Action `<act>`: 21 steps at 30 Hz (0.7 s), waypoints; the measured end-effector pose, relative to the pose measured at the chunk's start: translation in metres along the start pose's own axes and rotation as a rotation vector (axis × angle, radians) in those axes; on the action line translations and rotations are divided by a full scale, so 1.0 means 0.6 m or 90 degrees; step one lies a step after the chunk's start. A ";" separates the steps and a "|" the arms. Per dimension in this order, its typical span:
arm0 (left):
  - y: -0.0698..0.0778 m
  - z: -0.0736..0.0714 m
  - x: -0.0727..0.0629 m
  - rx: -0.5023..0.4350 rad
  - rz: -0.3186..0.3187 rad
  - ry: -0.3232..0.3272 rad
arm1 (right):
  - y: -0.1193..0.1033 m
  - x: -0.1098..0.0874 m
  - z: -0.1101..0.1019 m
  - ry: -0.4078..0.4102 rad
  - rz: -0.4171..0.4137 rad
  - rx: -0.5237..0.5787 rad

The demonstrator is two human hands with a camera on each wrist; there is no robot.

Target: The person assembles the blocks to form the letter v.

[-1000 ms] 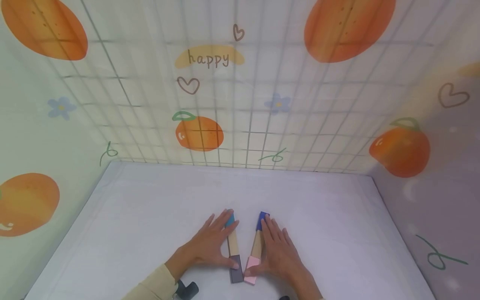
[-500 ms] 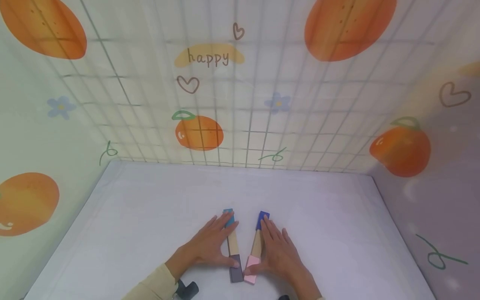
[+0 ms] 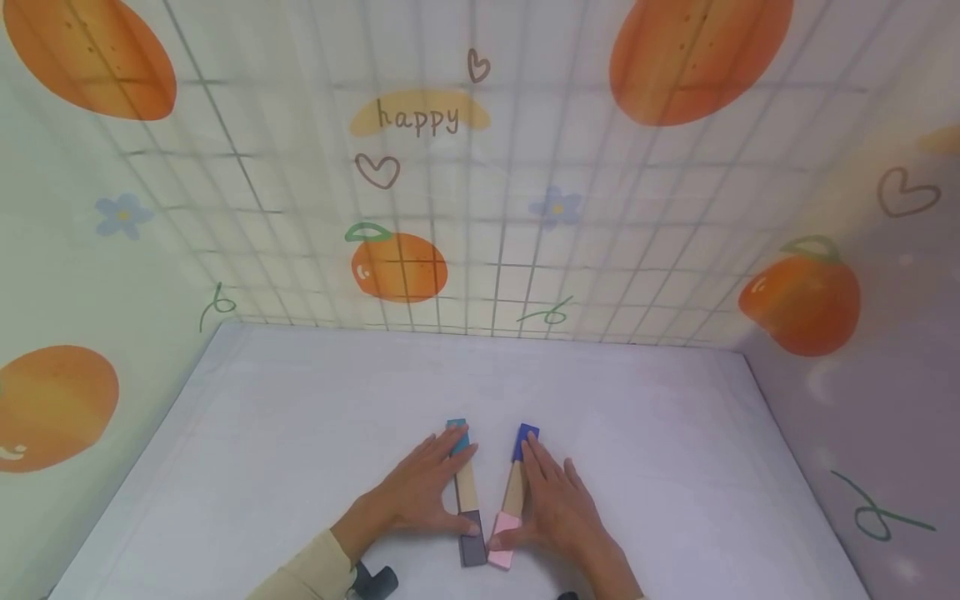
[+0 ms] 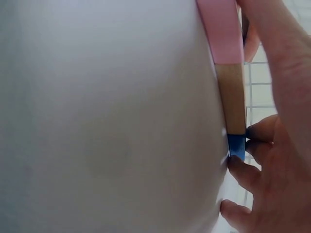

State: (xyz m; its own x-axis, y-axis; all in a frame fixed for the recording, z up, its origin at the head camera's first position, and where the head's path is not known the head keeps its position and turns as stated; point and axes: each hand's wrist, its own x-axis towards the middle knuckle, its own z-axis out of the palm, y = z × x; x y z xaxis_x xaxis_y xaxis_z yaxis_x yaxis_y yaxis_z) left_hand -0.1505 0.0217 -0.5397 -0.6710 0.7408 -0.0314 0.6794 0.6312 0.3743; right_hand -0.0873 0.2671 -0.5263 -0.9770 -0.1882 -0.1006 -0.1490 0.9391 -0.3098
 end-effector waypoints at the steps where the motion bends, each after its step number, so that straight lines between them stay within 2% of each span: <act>1: 0.000 0.001 0.000 0.000 0.000 0.000 | 0.000 0.000 0.000 0.001 0.000 0.001; 7: -0.002 0.006 0.000 -0.001 0.003 0.009 | 0.001 -0.003 0.000 0.009 -0.010 0.002; 16: -0.002 0.005 -0.003 0.001 0.008 0.007 | -0.002 -0.004 -0.004 -0.004 -0.008 0.013; 21: -0.001 0.001 -0.005 0.009 0.016 0.033 | -0.005 -0.011 -0.015 0.026 -0.027 0.024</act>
State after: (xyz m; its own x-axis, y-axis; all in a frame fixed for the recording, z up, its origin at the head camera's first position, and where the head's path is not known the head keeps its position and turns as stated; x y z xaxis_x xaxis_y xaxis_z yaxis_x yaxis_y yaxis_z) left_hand -0.1491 0.0194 -0.5402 -0.6675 0.7441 0.0263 0.7004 0.6155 0.3615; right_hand -0.0818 0.2683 -0.5163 -0.9752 -0.2157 -0.0485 -0.1860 0.9189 -0.3480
